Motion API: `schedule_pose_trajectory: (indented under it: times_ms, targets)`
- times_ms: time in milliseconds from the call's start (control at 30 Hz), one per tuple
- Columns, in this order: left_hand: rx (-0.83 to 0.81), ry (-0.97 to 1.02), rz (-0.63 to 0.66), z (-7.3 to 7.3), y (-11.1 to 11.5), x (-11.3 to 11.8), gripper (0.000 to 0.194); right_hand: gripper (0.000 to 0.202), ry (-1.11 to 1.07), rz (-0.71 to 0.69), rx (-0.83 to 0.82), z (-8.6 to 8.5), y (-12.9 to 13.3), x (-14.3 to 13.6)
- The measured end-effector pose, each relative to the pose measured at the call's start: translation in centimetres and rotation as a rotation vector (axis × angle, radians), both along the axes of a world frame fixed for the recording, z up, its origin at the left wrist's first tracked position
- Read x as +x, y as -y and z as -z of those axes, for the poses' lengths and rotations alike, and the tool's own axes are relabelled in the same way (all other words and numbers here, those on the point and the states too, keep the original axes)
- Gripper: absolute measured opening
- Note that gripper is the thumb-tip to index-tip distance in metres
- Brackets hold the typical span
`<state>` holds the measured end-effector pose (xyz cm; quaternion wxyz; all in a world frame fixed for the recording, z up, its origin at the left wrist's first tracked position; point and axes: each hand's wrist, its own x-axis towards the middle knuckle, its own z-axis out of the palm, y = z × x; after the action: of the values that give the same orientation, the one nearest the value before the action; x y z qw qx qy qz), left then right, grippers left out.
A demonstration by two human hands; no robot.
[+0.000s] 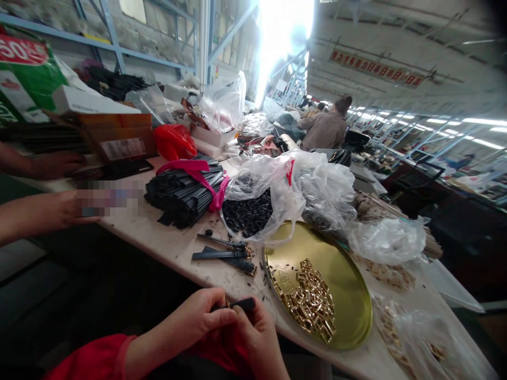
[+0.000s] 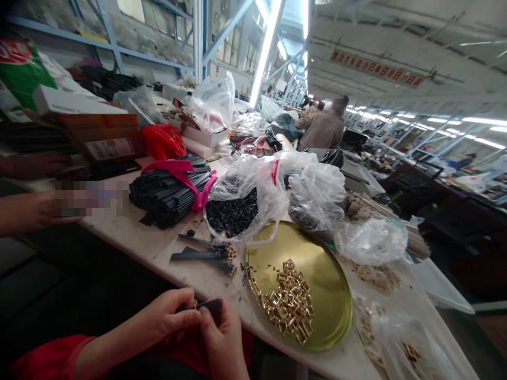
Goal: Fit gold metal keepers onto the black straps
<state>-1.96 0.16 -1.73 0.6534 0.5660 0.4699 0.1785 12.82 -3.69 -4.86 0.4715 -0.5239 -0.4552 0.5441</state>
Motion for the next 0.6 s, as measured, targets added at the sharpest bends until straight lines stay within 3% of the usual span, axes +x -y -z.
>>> schedule_pose_trajectory:
  times_ms: [100,167,267,333,400,500,600]
  targets:
    - [0.02,0.111,-0.031,0.8,-1.6,0.0,0.027,0.03,0.15,-0.199,0.022,-1.6,-2.8,1.2]
    - [0.088,0.115,0.003,0.9,-2.6,-0.1,0.026,0.039,0.299,-0.337,0.058,-3.1,-6.0,2.4]
    - [0.137,0.03,-0.018,0.8,-4.0,-0.4,0.027,0.03,0.738,-0.162,0.22,-4.6,-12.0,3.5]
    - [0.114,0.006,-0.076,1.0,-4.9,-0.5,0.031,0.02,1.089,-0.114,0.275,-4.4,-15.5,3.2]
    - [0.093,-0.009,-0.134,1.2,-5.5,-0.7,0.034,0.012,1.23,-0.124,0.261,-3.4,-17.9,2.4]
    - [0.082,-0.033,-0.185,1.2,-5.9,-1.0,0.034,0.007,1.251,-0.13,0.223,-1.7,-19.4,1.6]
    - [0.087,-0.021,-0.191,0.9,-6.0,-1.3,0.034,0.009,1.218,-0.122,0.218,-1.2,-19.4,1.9]
